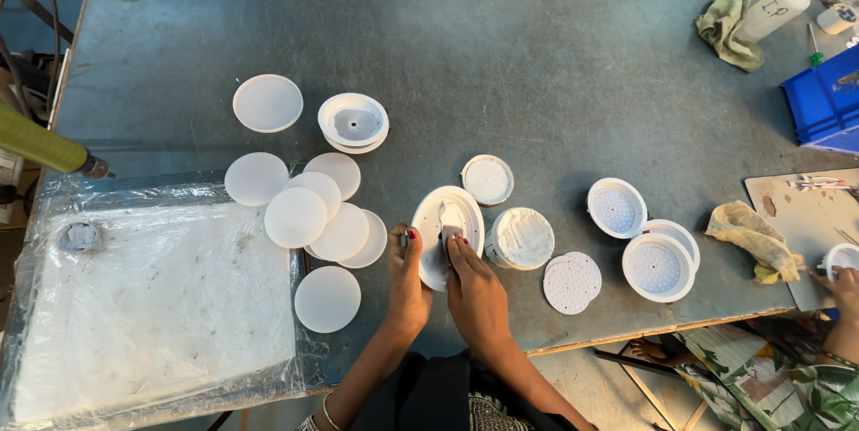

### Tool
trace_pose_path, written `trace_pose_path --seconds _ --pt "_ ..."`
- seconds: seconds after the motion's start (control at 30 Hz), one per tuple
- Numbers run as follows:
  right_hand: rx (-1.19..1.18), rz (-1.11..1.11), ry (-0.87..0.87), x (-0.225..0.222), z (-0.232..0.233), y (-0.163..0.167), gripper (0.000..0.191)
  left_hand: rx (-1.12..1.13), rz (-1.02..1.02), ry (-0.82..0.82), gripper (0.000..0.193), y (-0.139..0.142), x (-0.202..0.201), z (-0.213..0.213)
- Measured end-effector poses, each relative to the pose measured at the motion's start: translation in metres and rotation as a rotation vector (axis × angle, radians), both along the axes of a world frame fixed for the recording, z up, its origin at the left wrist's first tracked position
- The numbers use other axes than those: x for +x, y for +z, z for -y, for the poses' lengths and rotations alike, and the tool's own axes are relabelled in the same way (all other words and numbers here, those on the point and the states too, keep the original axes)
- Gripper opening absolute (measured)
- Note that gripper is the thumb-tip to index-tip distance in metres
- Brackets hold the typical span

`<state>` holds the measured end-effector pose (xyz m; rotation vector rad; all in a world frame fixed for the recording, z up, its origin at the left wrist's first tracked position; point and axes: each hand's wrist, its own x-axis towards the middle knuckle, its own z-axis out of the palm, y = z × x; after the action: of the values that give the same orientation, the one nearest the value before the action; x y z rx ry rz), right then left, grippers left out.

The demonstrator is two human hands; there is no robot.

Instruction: The person repeatedly picks up white circular plastic parts from a table, applies a white substance from a small container using a small tool, and places the parts back on the table. The person works one at a time, handling each part individually.

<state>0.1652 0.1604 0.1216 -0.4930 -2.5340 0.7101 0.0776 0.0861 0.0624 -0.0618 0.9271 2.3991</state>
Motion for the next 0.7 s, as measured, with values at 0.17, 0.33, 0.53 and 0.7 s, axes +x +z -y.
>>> trace_pose_path --seconds 0.17,0.33,0.53,0.7 --pt "-0.246 0.005 -0.111 0.005 -0.017 0.009 0.03 -0.07 -0.09 0.028 0.044 0.003 -0.003 0.003" --pt "-0.417 -0.125 -0.198 -0.016 -0.041 0.018 0.031 -0.117 -0.243 0.02 0.042 -0.002 0.006 0.002" --pt "-0.541 0.171 -0.329 -0.025 -0.039 0.022 0.033 -0.267 -0.339 -0.065 0.044 -0.004 0.015 0.004" --pt "-0.529 -0.073 -0.184 -0.023 -0.032 0.023 0.028 -0.3 -0.347 -0.106 0.047 0.0 0.012 0.004"
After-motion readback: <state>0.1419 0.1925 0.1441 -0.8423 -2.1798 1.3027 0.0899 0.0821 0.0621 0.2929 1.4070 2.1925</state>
